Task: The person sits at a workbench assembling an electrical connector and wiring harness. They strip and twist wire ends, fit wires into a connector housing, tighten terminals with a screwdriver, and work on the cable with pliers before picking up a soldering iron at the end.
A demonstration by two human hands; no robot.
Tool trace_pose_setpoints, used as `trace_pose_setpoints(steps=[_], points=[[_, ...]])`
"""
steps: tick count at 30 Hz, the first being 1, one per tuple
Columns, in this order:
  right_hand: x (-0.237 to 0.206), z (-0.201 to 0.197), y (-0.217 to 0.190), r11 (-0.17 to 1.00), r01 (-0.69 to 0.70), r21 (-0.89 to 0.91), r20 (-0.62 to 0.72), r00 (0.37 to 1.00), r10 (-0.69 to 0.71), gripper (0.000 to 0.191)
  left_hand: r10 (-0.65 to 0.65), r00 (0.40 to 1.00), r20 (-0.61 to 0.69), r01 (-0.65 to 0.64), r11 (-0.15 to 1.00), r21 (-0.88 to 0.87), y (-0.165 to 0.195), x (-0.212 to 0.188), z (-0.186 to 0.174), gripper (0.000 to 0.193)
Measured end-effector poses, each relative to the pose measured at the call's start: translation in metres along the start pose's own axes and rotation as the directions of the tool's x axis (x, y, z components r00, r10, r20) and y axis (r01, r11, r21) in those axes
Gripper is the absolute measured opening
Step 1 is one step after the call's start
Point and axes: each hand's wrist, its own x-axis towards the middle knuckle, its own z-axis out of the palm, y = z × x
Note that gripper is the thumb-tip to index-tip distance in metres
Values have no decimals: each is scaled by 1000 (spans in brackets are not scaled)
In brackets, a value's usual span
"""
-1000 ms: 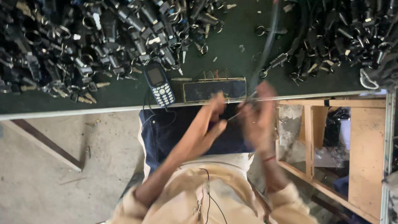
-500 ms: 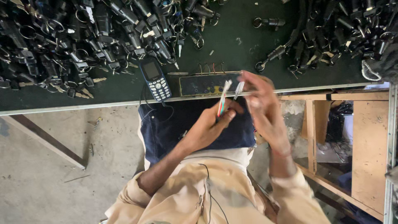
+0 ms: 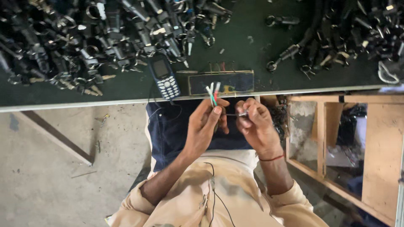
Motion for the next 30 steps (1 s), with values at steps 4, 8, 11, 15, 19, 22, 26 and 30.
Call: trace_pose_setpoints(steps=[4, 8, 11, 15, 19, 22, 26, 30], points=[[2, 0, 4, 986, -40, 161, 79, 996, 27, 19, -17, 999, 45, 16, 999, 33, 4, 3, 2, 24], [6, 13, -14, 897, -133, -422, -109, 989, 96, 23, -50, 998, 29, 47, 993, 106, 2, 5, -1, 24], [6, 14, -31, 826, -205, -525, 66, 958, 280, 34, 54, 996, -71, -54, 999, 5, -3, 10, -15, 23], [12, 2, -25, 858, -265, -439, -114, 964, 239, 31, -76, 997, -2, 76, 997, 10, -28, 16, -20, 30], [14, -11, 0, 856, -221, -467, -160, 973, 164, 22, -165, 984, 73, 167, 986, -12, -54, 8, -9, 29], [11, -15, 10, 807, -134, -575, -242, 970, -12, 19, -141, 989, -44, 146, 979, 144, -57, 7, -10, 24], [7, -20, 4, 896, -115, -429, -197, 980, 32, 21, -167, 981, -94, 184, 959, 214, -53, 17, -21, 21], [11, -36, 2, 866, -204, -456, -170, 975, 140, 26, -220, 971, -94, 240, 882, 406, -62, 27, -28, 21]])
